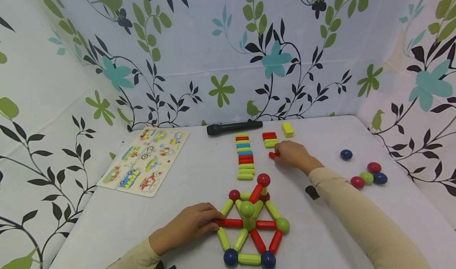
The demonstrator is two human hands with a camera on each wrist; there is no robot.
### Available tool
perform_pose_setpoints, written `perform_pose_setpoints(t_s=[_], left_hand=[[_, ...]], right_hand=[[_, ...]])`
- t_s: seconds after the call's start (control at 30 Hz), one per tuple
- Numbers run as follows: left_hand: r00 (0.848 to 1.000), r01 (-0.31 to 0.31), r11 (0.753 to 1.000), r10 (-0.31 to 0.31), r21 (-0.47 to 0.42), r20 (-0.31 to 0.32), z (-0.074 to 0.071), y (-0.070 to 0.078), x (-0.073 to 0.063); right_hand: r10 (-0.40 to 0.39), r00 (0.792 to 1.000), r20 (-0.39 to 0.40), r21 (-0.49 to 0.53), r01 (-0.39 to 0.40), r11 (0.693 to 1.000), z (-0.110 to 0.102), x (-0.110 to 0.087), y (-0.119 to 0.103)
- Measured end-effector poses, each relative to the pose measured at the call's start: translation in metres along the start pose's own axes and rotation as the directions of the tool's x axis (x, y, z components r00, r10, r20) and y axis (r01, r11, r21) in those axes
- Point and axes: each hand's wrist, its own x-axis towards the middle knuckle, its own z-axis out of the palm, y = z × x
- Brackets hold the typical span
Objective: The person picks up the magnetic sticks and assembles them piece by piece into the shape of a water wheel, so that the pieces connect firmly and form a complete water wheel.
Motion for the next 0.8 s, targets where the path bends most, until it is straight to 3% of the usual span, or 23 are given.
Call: perform_pose_setpoints(t_s=[0.1,0.2,0.3,0.4,0.53,0.8], left_hand=[[1.0,-0.006,1.0,0.006,-0.003,-0.004,0.001,0.0,0.0],[1.0,-0.013,1.0,0.013,-0.005,-0.005,0.001,0.0,0.0],[1.0,-0.014,1.0,0.014,-0.002,-0.004,0.0,0.0,0.0],[1.0,-0.01,1.0,0.01,0.001,-0.003,-0.001,0.0,0.0],[1.0,-0.001,1.0,0.001,-0.008,0.002,-0.002,-0.001,0.0],[1.0,0.013,1.0,-0.012,-0.014,0.019,0.0,-0.002,0.002]], right_hand=[[0.005,1.0,-0.011,0.191,-0.003,0.981,-0.008,-0.028,-0.004],[-0.056,0.998,-0.009,0.357,0.055,0.932,-0.017,-0.073,-0.012],[-0.163,0.986,0.023,0.442,0.136,0.887,-0.018,-0.119,-0.021],[-0.262,0.964,0.054,0.465,0.208,0.86,-0.011,-0.15,-0.031],[-0.336,0.94,0.065,0.466,0.269,0.843,0.006,-0.167,-0.04],[-0.35,0.932,0.098,0.458,0.271,0.847,0.021,-0.17,-0.042]])
